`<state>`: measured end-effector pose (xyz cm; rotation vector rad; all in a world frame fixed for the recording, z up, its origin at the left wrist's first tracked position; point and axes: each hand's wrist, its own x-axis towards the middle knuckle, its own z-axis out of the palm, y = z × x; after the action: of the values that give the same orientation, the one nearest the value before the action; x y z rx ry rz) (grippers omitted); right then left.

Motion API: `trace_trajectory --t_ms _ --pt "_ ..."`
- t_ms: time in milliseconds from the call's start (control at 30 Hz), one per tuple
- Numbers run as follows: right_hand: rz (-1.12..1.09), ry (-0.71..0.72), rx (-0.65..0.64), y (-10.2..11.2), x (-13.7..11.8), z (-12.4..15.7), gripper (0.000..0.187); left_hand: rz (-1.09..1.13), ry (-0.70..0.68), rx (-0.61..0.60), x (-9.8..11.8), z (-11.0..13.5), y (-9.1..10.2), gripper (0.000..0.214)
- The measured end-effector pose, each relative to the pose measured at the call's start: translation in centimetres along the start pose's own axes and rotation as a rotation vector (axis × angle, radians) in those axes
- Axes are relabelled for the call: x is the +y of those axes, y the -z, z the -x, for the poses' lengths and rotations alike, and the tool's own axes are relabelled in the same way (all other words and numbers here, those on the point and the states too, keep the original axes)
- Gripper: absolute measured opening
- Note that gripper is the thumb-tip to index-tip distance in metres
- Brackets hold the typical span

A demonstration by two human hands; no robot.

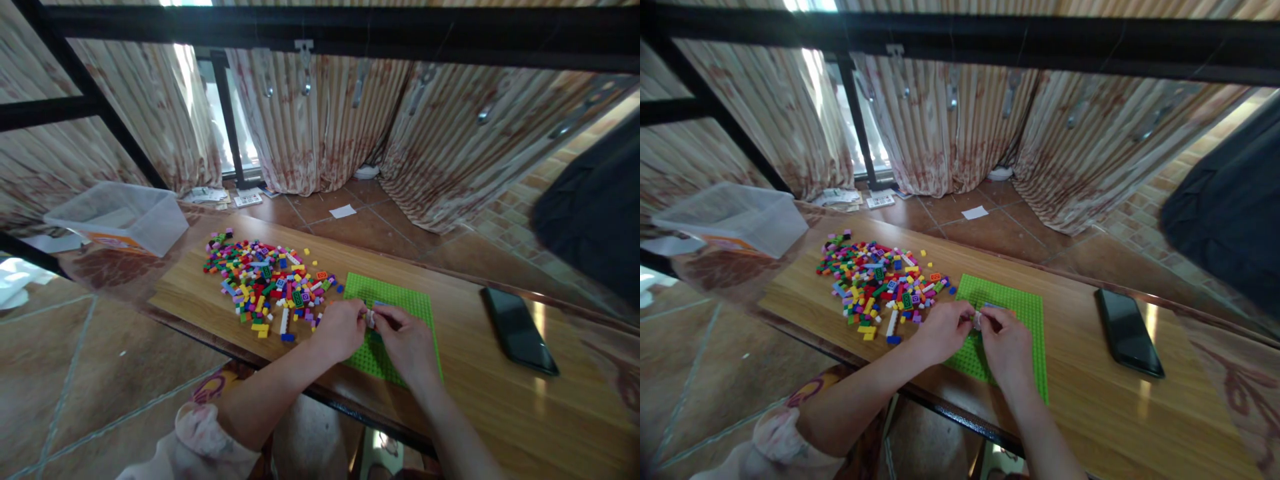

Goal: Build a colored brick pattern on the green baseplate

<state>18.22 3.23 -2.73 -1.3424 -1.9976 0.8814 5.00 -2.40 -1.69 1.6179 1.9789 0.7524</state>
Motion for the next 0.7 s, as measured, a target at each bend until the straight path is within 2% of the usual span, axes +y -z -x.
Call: trace_trajectory --t_ms 533,700 --pt "0.055 0.054 0.067 -0.18 0.43 0.18 0.024 0.008 0.032 -0.015 0.09 -0.07 -0.16 0.012" --pt "0.038 0.051 0.059 -0.22 0.60 0.23 0.025 -0.048 -0.010 0.045 -0.22 -0.10 -0.90 0.010"
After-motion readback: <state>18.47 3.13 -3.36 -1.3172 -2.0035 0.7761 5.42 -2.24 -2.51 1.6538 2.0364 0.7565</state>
